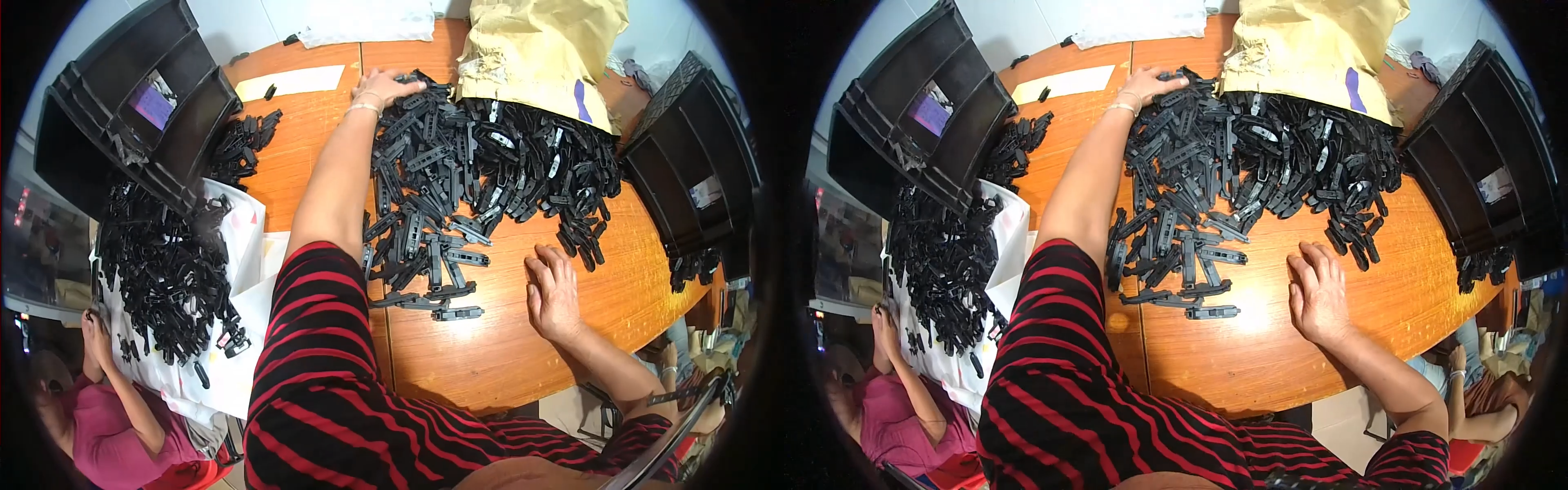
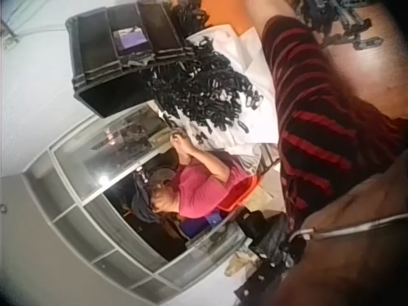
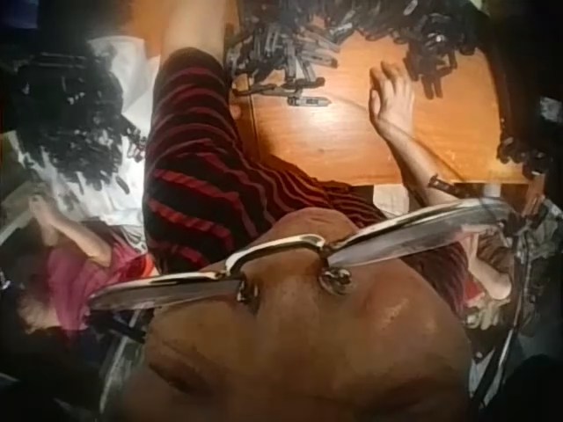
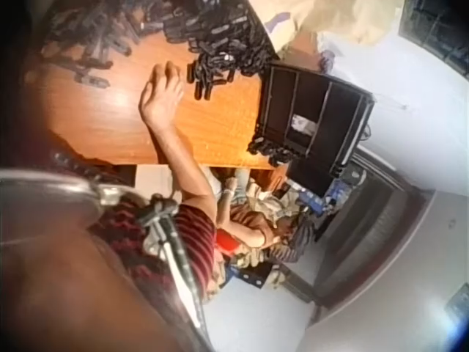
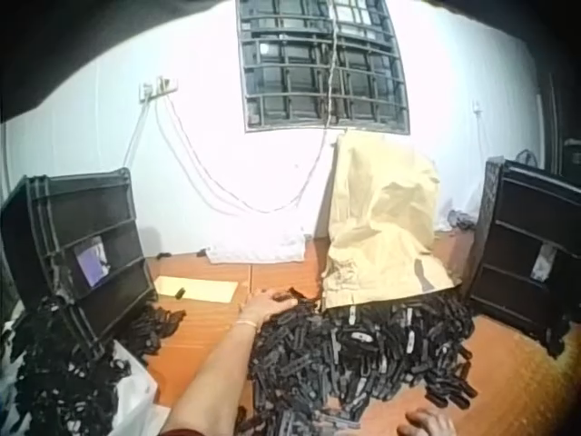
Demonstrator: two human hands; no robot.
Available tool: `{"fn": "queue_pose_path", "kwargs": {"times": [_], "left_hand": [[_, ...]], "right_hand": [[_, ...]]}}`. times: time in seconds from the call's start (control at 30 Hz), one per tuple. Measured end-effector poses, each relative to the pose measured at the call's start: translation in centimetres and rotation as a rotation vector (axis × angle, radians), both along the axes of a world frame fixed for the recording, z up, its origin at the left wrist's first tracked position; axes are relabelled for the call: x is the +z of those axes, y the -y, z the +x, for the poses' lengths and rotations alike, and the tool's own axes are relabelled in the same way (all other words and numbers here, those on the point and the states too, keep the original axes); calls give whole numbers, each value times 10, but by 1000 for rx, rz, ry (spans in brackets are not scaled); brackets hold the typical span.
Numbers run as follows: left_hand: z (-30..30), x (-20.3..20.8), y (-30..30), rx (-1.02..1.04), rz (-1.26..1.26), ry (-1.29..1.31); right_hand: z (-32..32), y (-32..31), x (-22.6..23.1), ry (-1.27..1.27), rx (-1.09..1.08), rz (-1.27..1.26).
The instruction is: Assembling small black plastic parts by snapping them together at a workbench.
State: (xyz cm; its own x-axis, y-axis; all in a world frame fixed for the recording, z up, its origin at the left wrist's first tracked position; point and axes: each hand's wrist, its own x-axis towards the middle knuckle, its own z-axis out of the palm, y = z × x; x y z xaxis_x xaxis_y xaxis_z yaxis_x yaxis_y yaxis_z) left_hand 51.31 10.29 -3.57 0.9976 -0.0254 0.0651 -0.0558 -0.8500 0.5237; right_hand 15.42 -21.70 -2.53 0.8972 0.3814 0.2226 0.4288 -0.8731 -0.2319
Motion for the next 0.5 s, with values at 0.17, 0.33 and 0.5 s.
{"fn": "queue_pose_path", "kwargs": {"times": [0.17, 0.33, 0.5], "left_hand": [[-29, -20, -67, -542, 261, 192], [-99, -10, -34, -380, -45, 142], [-143, 21, -58, -591, 146, 280]], "right_hand": [[0, -13, -1, 22, 52, 69], [-1, 3, -4, 36, 2, 46], [1, -1, -5, 23, -1, 41]]}}
